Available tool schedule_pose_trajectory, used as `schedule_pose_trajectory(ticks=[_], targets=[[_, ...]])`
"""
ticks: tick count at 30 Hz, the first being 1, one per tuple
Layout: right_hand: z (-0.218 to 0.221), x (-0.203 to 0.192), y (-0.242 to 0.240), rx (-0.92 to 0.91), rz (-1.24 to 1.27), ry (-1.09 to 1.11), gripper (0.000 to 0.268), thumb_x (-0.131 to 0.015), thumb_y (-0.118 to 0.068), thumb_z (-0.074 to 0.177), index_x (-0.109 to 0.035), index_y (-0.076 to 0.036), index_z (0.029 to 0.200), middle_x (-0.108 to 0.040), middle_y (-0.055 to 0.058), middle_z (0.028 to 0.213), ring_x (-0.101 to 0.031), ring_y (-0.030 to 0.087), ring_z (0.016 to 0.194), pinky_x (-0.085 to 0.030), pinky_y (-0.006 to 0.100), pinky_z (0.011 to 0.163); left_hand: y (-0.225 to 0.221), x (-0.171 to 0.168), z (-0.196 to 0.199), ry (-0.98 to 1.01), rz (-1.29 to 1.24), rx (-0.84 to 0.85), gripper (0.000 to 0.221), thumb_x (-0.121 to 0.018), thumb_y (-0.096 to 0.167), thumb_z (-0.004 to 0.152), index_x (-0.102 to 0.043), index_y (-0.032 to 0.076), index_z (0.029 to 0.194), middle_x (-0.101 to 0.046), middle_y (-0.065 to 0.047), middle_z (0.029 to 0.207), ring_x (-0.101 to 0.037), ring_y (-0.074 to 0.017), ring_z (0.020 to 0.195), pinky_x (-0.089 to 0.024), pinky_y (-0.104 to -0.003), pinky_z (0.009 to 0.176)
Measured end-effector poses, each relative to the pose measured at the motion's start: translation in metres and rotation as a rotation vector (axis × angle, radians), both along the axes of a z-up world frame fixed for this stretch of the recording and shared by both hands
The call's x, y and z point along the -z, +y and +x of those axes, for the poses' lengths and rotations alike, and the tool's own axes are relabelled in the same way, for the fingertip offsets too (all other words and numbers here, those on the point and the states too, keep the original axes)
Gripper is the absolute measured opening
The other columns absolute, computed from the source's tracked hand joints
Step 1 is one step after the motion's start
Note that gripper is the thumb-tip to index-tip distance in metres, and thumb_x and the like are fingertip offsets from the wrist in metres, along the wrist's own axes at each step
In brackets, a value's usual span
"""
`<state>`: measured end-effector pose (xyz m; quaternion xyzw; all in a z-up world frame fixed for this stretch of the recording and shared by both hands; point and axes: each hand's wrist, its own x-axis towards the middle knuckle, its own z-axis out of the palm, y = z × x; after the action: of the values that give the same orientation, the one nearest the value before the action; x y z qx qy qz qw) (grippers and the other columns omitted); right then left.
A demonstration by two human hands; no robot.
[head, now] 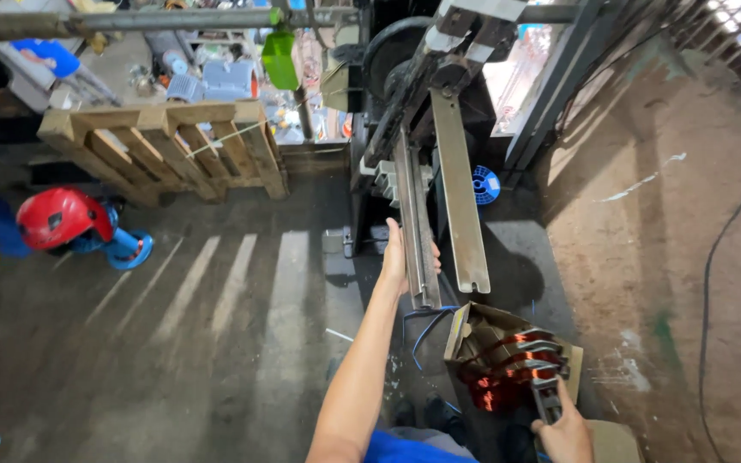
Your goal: Operating a machine to wind copper wire into electromagnetic coils, including setup and wire management.
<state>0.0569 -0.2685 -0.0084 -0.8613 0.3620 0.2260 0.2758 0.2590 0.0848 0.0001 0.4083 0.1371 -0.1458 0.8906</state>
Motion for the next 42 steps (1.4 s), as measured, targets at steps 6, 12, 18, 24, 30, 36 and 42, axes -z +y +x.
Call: schedule_pose_trajectory(ticks=[6,12,18,24,30,36,42], targets=[[-0.015,-0.043,0.043,-0.252,0.033,-0.015,0.113,-0.079,-0.003,0.081,-0.032,-0.044,0.175,-0.061,0.006,0.162,-0.062,0.031,0.142,-0.047,0.039,0.115,-0.019,0.133,-0.063,-0.025,-0.067,-0.276,0.073,-0.037,0.067,0.108,-0.069,0.011,0.141,-0.081,-0.017,0.122,-0.080,-0.0255,0.101,-0.062,-0.032,0.071],[-0.036,-0.051,0.062,-0.635,0.259,-0.356,0.116,-0.072,0.005,0.057,-0.050,-0.030,0.165,-0.067,0.001,0.158,-0.058,0.015,0.149,-0.041,0.027,0.120,-0.024,0.154,-0.201,-0.097,0.134,0.387,0.071,-0.033,0.055,0.117,-0.072,0.000,0.138,-0.080,-0.018,0.122,-0.077,-0.0262,0.113,-0.059,-0.033,0.104],[-0.055,-0.104,0.120,-0.839,0.286,-0.154,0.118,-0.077,-0.010,0.061,-0.042,-0.040,0.170,-0.078,-0.003,0.134,-0.073,0.014,0.105,-0.053,0.027,0.095,0.020,0.075,-0.320,-0.074,-0.019,0.723,0.126,-0.004,0.096,0.099,-0.075,-0.007,0.114,-0.079,-0.023,0.096,-0.074,-0.0268,0.086,-0.054,-0.028,0.074],[-0.110,-0.101,0.161,-0.856,0.473,-0.085,0.114,-0.077,0.003,0.068,-0.045,-0.029,0.172,-0.084,0.006,0.081,-0.068,0.013,0.079,-0.054,0.028,0.088,0.055,0.017,-0.445,-0.143,0.164,0.209,0.058,-0.059,0.055,0.108,-0.065,-0.002,0.120,-0.076,-0.020,0.091,-0.076,-0.0235,0.073,-0.062,-0.030,0.067],[-0.186,-0.047,0.179,-1.298,0.247,-0.351,0.108,-0.081,-0.009,0.073,-0.036,-0.015,0.171,-0.066,0.026,0.146,-0.067,0.047,0.129,-0.058,0.059,0.108,0.068,-0.011,-0.531,-0.258,0.213,0.117,0.018,-0.063,0.010,0.111,-0.064,-0.007,0.113,-0.071,-0.024,0.066,-0.072,-0.0287,0.049,-0.058,-0.035,0.041],[-0.219,0.003,0.171,-1.859,0.074,-0.599,0.092,-0.075,-0.014,0.080,-0.039,-0.015,0.164,-0.063,0.010,0.145,-0.074,0.033,0.116,-0.066,0.044,0.092,0.066,0.019,-0.592,-0.103,0.330,0.058,0.012,-0.060,0.004,0.109,-0.062,-0.006,0.115,-0.076,-0.025,0.083,-0.069,-0.0218,0.046,-0.055,-0.030,0.036],[-0.223,-0.031,0.166,-2.256,0.159,-0.594,0.086,-0.074,-0.002,0.080,-0.043,-0.015,0.160,-0.061,0.016,0.143,-0.073,0.043,0.103,-0.068,0.050,0.082,0.079,0.031,-0.628,-0.044,0.315,-0.058,0.006,-0.063,0.000,0.106,-0.062,-0.006,0.105,-0.073,-0.023,0.076,-0.067,-0.0221,0.042,-0.053,-0.030,0.032]])
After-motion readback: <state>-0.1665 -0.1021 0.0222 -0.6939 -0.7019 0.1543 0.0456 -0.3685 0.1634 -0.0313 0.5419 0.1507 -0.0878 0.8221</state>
